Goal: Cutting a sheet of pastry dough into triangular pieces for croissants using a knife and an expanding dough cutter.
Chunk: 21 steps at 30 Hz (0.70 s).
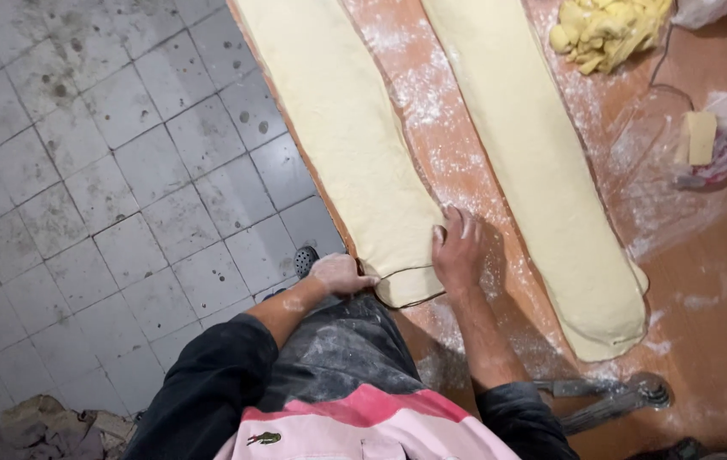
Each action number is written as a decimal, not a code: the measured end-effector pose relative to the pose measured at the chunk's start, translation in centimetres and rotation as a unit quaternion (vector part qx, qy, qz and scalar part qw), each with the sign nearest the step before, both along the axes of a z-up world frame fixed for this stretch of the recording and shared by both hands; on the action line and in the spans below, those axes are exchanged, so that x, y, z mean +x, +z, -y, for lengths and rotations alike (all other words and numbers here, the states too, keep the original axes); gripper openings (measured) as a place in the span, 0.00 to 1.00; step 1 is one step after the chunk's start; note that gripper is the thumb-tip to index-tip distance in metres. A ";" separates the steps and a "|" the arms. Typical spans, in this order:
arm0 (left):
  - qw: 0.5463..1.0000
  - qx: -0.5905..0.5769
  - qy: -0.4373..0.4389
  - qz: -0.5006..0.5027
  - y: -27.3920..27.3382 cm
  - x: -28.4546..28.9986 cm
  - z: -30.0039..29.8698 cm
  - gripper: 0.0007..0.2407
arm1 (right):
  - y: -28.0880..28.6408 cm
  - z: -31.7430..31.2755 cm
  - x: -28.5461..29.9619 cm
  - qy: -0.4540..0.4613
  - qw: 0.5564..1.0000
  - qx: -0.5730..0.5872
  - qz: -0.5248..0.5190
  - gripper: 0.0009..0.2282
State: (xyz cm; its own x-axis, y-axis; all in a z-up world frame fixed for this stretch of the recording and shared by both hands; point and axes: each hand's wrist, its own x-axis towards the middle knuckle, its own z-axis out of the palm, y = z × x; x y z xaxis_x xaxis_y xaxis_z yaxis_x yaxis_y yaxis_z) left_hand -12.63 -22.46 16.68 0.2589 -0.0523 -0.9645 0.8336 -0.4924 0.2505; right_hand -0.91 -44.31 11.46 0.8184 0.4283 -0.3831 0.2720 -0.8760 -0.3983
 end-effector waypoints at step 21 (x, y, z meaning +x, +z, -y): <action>0.773 0.054 -0.487 0.402 -11.0 8.0 -7.2 0.26 | 3.5 -7.5 -3.6 0.030 0.999 0.009 0.007 0.32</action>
State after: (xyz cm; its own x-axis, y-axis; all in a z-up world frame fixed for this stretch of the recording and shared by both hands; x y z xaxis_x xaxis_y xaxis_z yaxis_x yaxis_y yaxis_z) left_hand -4.65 -15.31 5.64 0.6656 -0.5312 -0.5242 -0.3503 -0.8426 0.4090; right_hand -4.50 -36.77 14.96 0.7965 0.4826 -0.3643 0.3288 -0.8513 -0.4089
